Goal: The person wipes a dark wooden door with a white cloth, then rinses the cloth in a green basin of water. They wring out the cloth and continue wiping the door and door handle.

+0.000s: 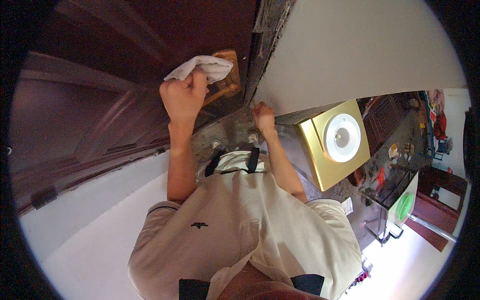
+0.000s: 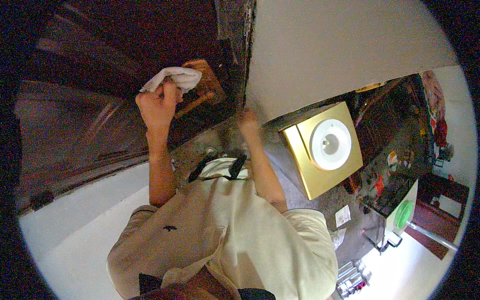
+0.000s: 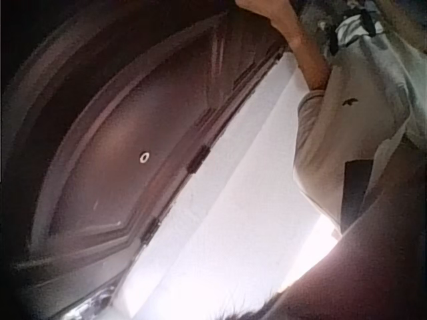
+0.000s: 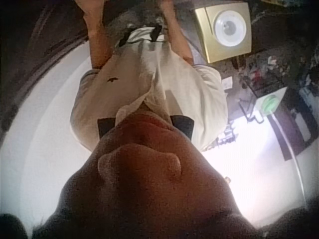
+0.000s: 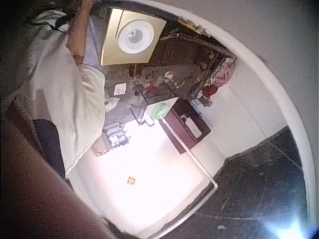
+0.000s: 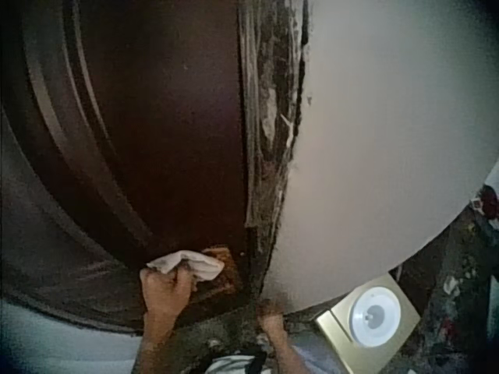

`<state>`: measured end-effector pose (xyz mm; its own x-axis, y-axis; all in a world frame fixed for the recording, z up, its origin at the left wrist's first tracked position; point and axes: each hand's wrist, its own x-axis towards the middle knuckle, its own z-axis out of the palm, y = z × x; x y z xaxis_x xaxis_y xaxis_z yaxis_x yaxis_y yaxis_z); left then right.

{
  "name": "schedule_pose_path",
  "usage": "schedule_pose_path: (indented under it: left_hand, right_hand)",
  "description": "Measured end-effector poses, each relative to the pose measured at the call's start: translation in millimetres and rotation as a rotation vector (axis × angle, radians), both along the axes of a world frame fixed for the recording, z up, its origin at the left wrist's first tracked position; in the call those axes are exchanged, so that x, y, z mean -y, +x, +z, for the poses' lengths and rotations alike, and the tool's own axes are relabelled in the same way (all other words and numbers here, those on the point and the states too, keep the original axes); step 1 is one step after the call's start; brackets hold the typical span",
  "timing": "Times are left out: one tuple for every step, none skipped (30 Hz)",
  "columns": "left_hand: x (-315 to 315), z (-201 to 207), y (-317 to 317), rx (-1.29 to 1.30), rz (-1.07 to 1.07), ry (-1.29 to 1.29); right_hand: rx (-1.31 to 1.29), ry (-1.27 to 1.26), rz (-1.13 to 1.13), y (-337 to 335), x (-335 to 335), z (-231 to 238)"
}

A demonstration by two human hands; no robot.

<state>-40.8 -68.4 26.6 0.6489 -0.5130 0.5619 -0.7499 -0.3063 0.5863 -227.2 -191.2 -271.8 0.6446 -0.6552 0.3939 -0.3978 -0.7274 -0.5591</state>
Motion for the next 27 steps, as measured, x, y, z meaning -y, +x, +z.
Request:
schedule_pose_path:
  left_hand:
    - [-1, 0, -1, -0.006, -0.001, 0.002]
    - [-1, 2, -1, 0.007, -0.008, 0.007]
    - [0, 3, -2, 0.02, -0.015, 0.012]
    - [1, 4, -2, 0.035, -0.022, 0.016]
    - [-1, 2, -2, -0.005, -0.016, 0.013]
    - [-2, 1, -2, -0.045, -0.01, 0.01]
    - [-3, -1, -2, -0.086, -0.007, 0.003]
    - [-4, -2, -1, -0.083, 0.007, 0.001]
    - [-3, -3, -2, -0.082, 0.015, -0.001]
    - [-2, -1, -3, -0.079, 0.015, -0.006]
    - [-2, 1, -3, -0.068, 0.017, 0.006]
    - [-3, 3, -2, -0.057, 0.021, 0.018]
    - [-2, 4, -2, -0.047, 0.022, 0.029]
    - [0, 4, -2, -0.04, 0.017, 0.018]
    - [1, 4, -1, -0.033, 0.012, 0.007]
    - [0, 3, -1, -0.026, 0.012, -0.002]
    - [1, 0, 0, -0.013, 0.021, -0.004]
    - [1, -3, 2, 0.0, 0.031, -0.006]
    - [0, -7, 3, 0.011, 0.045, -0.008]
    - [0, -8, 3, 0.016, 0.042, 0.038]
    - [-1, -9, 4, 0.02, 0.039, 0.084]
    - [-3, -11, 4, 0.025, 0.039, 0.13]
    - [-3, -14, 4, -0.004, 0.035, 0.127]
    - [-2, -18, 4, -0.033, 0.033, 0.124]
    - [-3, -21, 3, -0.062, 0.037, 0.123]
    - [-4, -23, 1, -0.058, 0.042, 0.125]
    - [-6, -24, 0, -0.054, 0.051, 0.127]
  right_hand:
    - [-0.034, -0.027, 0.021, -5, -3, -2]
    - [0.018, -0.01, 0.034, -5, -3, -4]
    - [0.07, 0.007, 0.046, -2, -1, -6]
    - [0.123, 0.023, 0.058, -1, -1, -7]
    - [0.126, 0.075, 0.056, 6, -5, 10]
    - [0.128, 0.127, 0.054, 12, -6, 28]
    - [0.13, 0.176, 0.049, 19, -6, 59]
    - [0.011, 0.309, 0.031, 25, -4, 97]
    - [-0.111, 0.438, 0.006, 30, -1, 138]
    - [-0.231, 0.564, -0.027, 31, 1, 160]
    - [-0.085, 0.496, -0.006, 33, 3, 162]
    - [0.059, 0.428, 0.016, 39, 6, 163]
    - [0.203, 0.356, 0.034, 44, 8, 169]
    - [0.268, 0.232, 0.057, 48, 10, 175]
    - [0.333, 0.108, 0.08, 51, 12, 182]
    - [0.397, -0.013, 0.107, 55, 12, 193]
    - [0.402, 0.048, 0.117, 56, 12, 201]
    - [0.407, 0.108, 0.128, 55, 10, 210]
    - [0.409, 0.17, 0.143, 55, 7, 219]
    - [0.409, 0.217, 0.142, 54, 5, 230]
    - [0.41, 0.264, 0.142, 54, 2, 241]
    - [0.411, 0.311, 0.145, 55, -2, 249]
    - [0.424, 0.307, 0.185, 57, -6, 255]
    - [0.437, 0.303, 0.227, 59, -11, 260]
    - [0.45, 0.302, 0.273, 63, -15, 262]
    - [0.46, 0.312, 0.277, 70, -17, 255]
    - [0.447, 0.29, 0.282, 75, -19, 250]
